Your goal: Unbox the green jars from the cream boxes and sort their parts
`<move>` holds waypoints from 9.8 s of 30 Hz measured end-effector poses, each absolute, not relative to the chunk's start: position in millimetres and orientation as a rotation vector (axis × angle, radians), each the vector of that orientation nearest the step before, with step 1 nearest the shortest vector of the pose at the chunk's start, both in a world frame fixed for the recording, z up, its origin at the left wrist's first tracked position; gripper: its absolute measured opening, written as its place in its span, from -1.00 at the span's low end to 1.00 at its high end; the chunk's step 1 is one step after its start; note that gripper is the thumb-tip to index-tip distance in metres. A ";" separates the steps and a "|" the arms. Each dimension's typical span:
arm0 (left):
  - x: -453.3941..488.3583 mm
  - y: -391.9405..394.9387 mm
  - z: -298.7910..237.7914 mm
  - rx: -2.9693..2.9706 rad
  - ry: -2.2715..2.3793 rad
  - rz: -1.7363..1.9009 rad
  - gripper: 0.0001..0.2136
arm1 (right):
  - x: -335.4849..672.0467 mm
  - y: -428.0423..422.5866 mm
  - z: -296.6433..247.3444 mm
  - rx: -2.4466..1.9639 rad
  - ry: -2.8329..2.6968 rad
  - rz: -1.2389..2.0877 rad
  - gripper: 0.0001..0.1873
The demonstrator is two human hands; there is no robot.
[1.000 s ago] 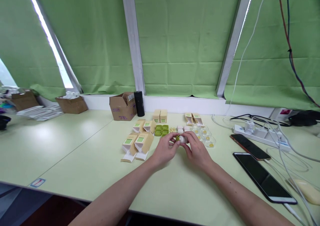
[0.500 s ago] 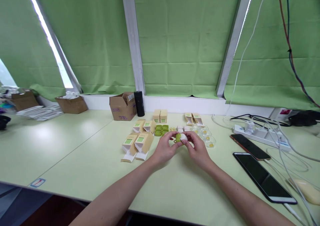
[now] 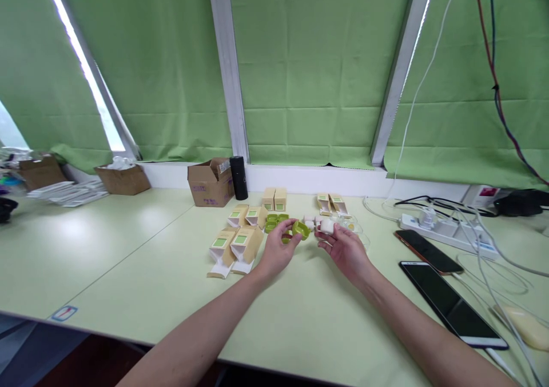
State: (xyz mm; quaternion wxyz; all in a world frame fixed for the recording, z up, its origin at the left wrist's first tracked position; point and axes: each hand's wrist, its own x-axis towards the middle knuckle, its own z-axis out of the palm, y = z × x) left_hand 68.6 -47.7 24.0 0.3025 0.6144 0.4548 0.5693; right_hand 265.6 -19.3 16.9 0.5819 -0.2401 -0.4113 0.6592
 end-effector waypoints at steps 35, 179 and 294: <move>64.4 -43.1 19.3 1.518 1.163 1.760 -0.56 | 261.0 -11.2 27.9 -0.918 -1.543 0.680 -0.59; 78.2 -66.5 30.6 2.083 1.207 1.627 -0.89 | 252.4 -39.2 10.5 -0.719 -1.796 0.290 -0.60; 74.0 -63.8 21.9 2.620 1.124 1.658 -0.64 | 253.9 -40.9 18.0 -0.652 -1.804 -0.366 -0.78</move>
